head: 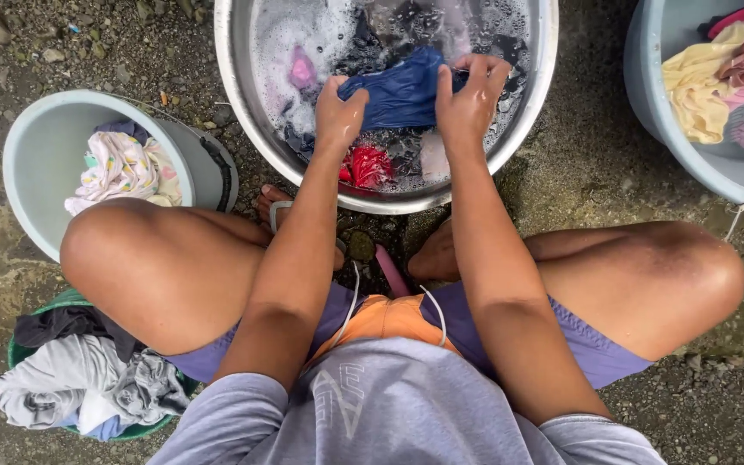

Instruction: Hand-washing laundry in a basin of soapy water by scrubbing and agitating the fabric.

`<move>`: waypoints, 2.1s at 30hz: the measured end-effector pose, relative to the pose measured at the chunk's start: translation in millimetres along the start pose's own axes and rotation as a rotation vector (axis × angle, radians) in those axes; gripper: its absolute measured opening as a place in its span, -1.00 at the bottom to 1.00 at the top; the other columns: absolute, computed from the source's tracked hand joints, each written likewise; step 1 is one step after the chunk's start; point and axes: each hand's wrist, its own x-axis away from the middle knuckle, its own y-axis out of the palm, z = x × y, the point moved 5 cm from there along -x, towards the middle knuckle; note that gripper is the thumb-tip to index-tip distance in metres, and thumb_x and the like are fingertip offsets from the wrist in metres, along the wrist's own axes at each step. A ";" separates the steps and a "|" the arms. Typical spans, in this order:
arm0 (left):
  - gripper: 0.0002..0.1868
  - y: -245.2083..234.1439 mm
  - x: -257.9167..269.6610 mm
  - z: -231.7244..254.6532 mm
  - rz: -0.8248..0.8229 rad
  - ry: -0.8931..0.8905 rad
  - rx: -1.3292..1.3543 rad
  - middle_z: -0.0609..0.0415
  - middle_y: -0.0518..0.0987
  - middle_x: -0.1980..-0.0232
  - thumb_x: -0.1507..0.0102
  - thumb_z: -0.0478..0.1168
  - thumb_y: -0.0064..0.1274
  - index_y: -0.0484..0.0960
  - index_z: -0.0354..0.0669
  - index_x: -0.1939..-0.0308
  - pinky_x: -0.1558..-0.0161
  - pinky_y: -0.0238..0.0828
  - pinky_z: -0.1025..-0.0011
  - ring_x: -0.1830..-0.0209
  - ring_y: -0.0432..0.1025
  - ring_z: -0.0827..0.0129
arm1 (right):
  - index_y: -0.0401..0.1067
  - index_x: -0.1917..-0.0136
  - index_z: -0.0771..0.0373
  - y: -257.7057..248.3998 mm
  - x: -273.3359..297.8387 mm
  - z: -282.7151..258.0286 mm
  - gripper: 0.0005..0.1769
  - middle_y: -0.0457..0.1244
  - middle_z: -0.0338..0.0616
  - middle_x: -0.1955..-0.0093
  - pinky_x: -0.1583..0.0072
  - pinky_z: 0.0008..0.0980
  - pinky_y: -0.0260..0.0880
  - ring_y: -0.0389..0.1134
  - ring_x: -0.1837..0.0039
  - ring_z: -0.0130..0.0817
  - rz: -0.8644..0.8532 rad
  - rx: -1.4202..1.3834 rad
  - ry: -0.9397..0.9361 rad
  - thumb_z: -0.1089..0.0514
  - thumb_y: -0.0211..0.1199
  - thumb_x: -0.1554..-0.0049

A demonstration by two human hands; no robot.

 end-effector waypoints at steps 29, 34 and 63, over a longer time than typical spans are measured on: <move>-0.83 36.8 31.2 58.8 -0.458 0.447 -0.469 0.17 0.44 0.35 -0.23 -0.29 -0.31 0.43 -0.08 0.38 0.32 0.34 0.56 0.38 0.32 0.49 | 0.27 0.06 0.02 52.6 40.3 0.8 -0.74 0.29 -0.19 0.11 0.06 -0.32 0.24 0.30 0.04 -0.24 -0.661 -0.105 0.190 0.08 -0.04 0.07; -0.80 -1.0 19.3 52.2 -0.221 0.072 0.259 0.16 0.43 0.33 -0.16 -0.08 -0.31 0.39 -0.06 0.34 0.17 0.31 0.46 0.25 0.32 0.46 | 0.35 -0.02 0.10 1.2 23.7 -51.4 -0.71 0.29 -0.21 0.02 0.01 -0.38 0.46 0.35 -0.01 -0.35 -0.528 -0.669 0.533 0.31 0.13 -0.01; -0.62 23.4 29.9 6.5 0.435 0.602 0.110 0.15 0.39 0.63 -0.19 0.03 -0.23 0.39 -0.06 0.64 0.52 0.19 0.46 0.61 0.31 0.37 | 0.36 0.14 0.22 36.4 72.0 -53.0 -0.52 0.23 -0.17 0.17 -0.02 -0.43 0.35 0.27 0.04 -0.36 -0.397 -0.944 0.677 -0.24 0.06 0.06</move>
